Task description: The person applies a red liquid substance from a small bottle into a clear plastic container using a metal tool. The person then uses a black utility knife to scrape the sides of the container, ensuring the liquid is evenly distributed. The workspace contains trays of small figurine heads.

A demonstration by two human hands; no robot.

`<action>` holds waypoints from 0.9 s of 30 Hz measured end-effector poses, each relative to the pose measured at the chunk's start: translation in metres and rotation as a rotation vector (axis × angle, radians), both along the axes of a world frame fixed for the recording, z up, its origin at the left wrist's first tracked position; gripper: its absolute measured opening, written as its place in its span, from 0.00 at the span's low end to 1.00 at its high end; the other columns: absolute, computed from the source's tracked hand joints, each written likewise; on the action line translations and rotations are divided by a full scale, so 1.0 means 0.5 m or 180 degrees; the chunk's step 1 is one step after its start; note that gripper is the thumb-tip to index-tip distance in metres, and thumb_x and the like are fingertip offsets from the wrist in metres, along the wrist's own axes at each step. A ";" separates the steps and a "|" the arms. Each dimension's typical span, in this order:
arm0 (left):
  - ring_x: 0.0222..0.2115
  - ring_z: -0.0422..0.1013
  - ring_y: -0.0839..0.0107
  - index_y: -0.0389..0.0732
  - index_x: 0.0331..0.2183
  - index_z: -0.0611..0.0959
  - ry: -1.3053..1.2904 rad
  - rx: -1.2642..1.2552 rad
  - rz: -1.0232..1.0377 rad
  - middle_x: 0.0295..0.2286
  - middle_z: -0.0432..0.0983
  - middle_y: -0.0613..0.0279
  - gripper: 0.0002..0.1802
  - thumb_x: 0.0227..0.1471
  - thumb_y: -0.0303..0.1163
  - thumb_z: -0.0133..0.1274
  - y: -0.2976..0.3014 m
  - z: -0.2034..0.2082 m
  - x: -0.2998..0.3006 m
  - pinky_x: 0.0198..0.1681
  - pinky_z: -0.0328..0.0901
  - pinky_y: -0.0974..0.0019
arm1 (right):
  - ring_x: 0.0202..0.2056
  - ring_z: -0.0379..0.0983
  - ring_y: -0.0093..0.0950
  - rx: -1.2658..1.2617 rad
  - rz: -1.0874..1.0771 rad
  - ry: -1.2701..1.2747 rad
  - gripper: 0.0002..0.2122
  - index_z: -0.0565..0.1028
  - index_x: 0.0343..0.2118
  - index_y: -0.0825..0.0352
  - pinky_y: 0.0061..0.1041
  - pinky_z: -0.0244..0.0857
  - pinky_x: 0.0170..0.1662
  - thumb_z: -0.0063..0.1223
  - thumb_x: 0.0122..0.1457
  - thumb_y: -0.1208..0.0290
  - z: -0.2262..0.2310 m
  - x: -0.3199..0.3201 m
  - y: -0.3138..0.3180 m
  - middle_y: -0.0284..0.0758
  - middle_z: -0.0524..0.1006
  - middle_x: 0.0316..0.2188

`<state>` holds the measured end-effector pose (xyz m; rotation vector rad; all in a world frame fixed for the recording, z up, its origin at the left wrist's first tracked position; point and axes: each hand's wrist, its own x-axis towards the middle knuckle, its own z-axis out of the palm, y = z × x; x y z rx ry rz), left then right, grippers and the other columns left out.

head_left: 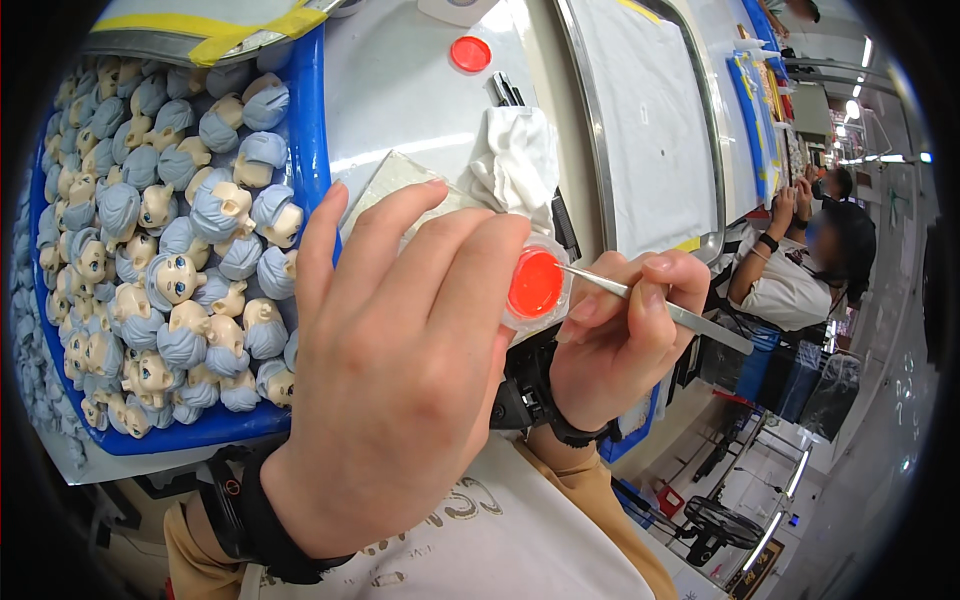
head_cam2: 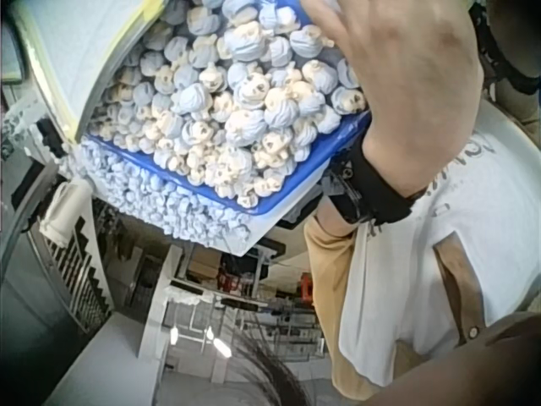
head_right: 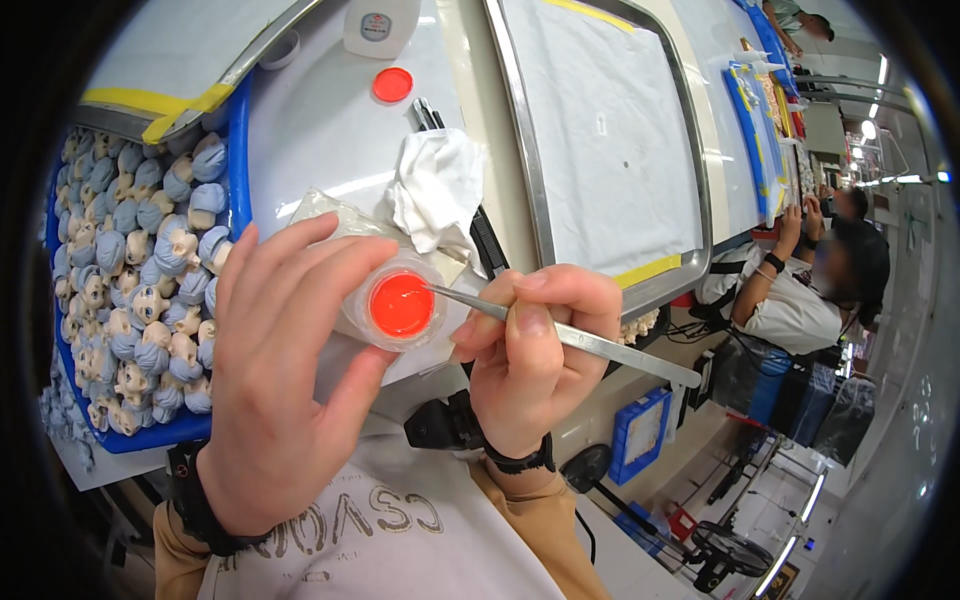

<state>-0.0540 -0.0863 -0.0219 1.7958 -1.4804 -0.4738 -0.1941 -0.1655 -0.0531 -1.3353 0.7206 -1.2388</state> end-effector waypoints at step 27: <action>0.48 0.66 0.52 0.39 0.43 0.75 -0.0053 0.0014 0.0028 0.41 0.74 0.56 0.28 0.33 0.22 0.59 -0.001 0.004 -0.003 0.57 0.51 0.46 | 0.19 0.67 0.31 -0.2933 -0.0008 0.1499 0.19 0.70 0.40 0.70 0.23 0.61 0.19 0.53 0.42 0.91 0.001 -0.022 0.011 0.38 0.72 0.25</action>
